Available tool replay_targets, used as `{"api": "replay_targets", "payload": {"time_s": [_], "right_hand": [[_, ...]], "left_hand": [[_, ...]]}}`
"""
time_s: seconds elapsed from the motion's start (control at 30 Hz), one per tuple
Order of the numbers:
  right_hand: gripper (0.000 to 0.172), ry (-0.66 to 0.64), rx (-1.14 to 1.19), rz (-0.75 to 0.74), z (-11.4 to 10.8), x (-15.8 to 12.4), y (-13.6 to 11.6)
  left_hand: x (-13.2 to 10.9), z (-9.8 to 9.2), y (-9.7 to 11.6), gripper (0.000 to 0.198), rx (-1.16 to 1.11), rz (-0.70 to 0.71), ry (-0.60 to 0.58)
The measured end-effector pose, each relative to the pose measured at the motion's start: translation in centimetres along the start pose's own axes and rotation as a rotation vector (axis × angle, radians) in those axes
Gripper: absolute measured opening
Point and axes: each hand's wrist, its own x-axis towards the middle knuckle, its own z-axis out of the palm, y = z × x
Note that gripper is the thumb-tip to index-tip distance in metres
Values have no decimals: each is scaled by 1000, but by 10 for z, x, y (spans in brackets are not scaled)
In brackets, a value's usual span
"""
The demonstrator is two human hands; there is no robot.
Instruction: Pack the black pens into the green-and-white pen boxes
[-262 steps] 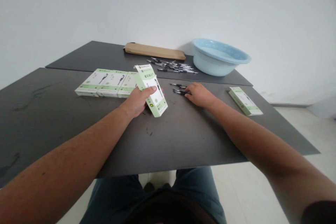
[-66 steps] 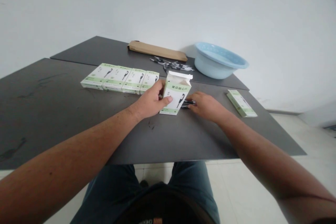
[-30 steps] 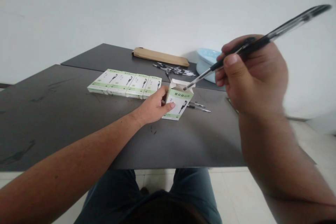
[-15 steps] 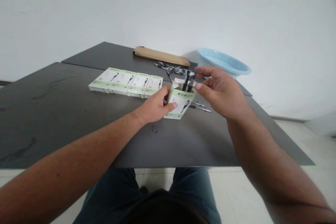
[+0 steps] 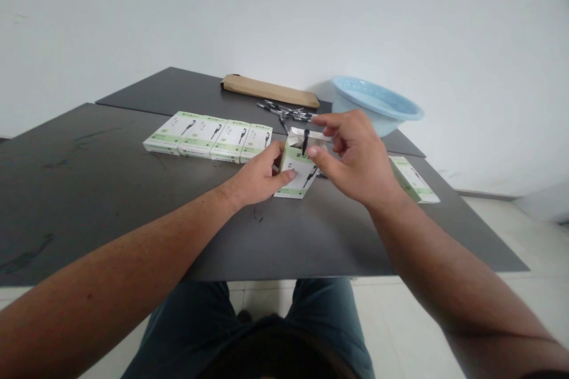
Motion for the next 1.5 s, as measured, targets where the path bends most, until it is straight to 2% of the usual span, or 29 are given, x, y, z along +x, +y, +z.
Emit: {"api": "replay_targets", "payload": {"time_s": [0.1, 0.17, 0.33, 0.5, 0.6, 0.67, 0.73, 0.87, 0.97, 1.03, 1.2, 1.33, 1.5], "right_hand": [[15, -1, -45, 1, 6, 14, -6], [9, 15, -54, 20, 9, 22, -6], [14, 26, -31, 16, 11, 27, 1], [29, 87, 16, -68, 9, 11, 12], [32, 172, -7, 37, 2, 0, 26], [31, 168, -61, 143, -2, -6, 42], [28, 30, -148, 232, -2, -10, 60], [25, -424, -343, 245, 6, -14, 88], [22, -697, -489, 214, 15, -20, 94], [22, -799, -555, 220, 22, -24, 94], [27, -841, -569, 221, 41, -29, 93], [28, -805, -556, 214, 51, -23, 94], [48, -748, -535, 207, 58, -13, 95]], "left_hand": [[0, 1, -5, 43, -10, 12, -1], [0, 1, -6, 44, -12, 20, 3], [0, 0, -1, 40, 29, 24, 7], [0, 1, 1, 42, 21, 20, 4], [1, 0, 2, 42, 57, 20, 10], [1, -1, 4, 40, 89, 21, 12], [0, -2, 6, 39, 107, 24, 15], [0, -2, 9, 38, 114, 36, 25], [0, -2, 9, 39, 120, 42, 31], [1, -2, 7, 40, 115, 41, 38], [5, -8, -5, 43, 86, 49, 45], [7, -14, -17, 42, 96, 61, 93], [8, -16, -22, 43, 91, 79, 106]]}}
